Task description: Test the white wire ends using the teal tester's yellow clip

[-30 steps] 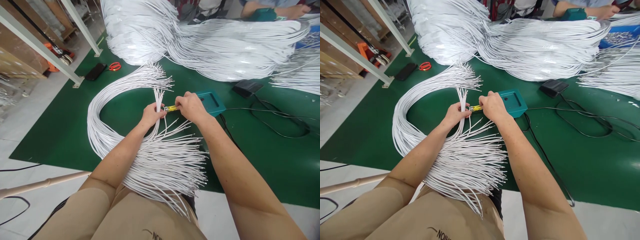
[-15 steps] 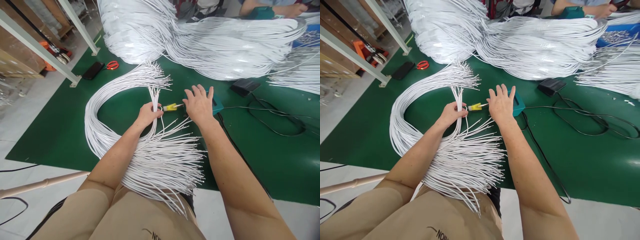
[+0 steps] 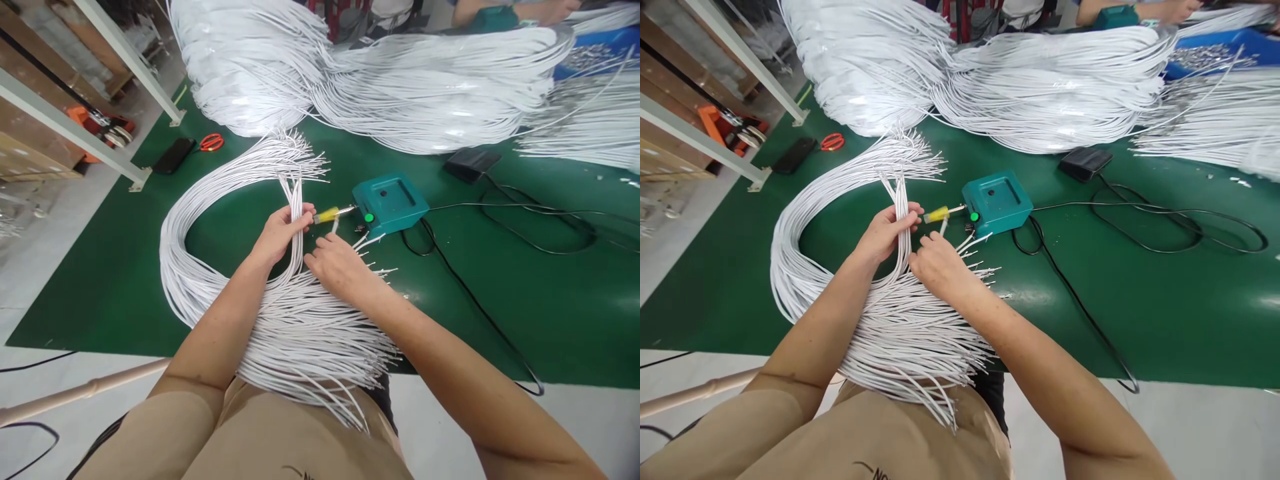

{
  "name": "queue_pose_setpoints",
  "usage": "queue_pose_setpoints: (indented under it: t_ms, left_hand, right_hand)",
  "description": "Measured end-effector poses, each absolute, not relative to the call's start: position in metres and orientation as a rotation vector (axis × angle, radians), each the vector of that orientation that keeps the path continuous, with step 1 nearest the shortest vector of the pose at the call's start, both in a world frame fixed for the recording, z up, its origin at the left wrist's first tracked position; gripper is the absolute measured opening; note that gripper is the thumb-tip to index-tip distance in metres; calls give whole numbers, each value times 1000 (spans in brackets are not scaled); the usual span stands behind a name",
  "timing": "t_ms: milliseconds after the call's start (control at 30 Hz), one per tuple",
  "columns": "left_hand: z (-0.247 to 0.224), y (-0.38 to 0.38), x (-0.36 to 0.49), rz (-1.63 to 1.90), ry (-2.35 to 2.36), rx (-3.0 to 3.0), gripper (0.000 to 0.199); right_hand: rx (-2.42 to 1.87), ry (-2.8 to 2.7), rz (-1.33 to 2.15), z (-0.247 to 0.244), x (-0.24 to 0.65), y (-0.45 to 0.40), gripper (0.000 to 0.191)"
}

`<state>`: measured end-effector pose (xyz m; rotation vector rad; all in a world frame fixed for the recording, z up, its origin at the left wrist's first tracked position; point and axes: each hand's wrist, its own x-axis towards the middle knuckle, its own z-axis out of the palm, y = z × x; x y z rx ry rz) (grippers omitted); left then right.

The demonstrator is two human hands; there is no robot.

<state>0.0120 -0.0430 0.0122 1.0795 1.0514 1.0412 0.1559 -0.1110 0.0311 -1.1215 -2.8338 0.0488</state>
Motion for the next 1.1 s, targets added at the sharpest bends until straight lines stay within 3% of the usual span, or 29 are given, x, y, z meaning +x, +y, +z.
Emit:
queue_pose_setpoints:
  t_ms: [133, 233, 433, 567, 767, 1100]
  left_hand:
    - [15, -43, 14, 958, 1045, 999, 38]
    - [14, -43, 17, 958, 1007, 1014, 43]
    - [12, -45, 22, 980, 959, 1101, 33]
    - [15, -47, 25, 958, 947, 1107, 34]
    - [18, -47, 31, 1040, 902, 1057, 37]
    - [15, -48, 31, 1022, 963, 1154, 34]
  right_hand:
    - [-1603, -2716, 812, 46, 163, -111, 18]
    - [-1580, -2518, 1080, 65, 179, -94, 13]
    - [-1412, -1410, 1018, 66, 194, -49, 13]
    - [-1283, -1294, 1059, 53, 187, -43, 17]
    - [-1181, -1181, 1390, 43, 180, -54, 18]
    - [-1127, -1021, 1377, 34, 182, -54, 16]
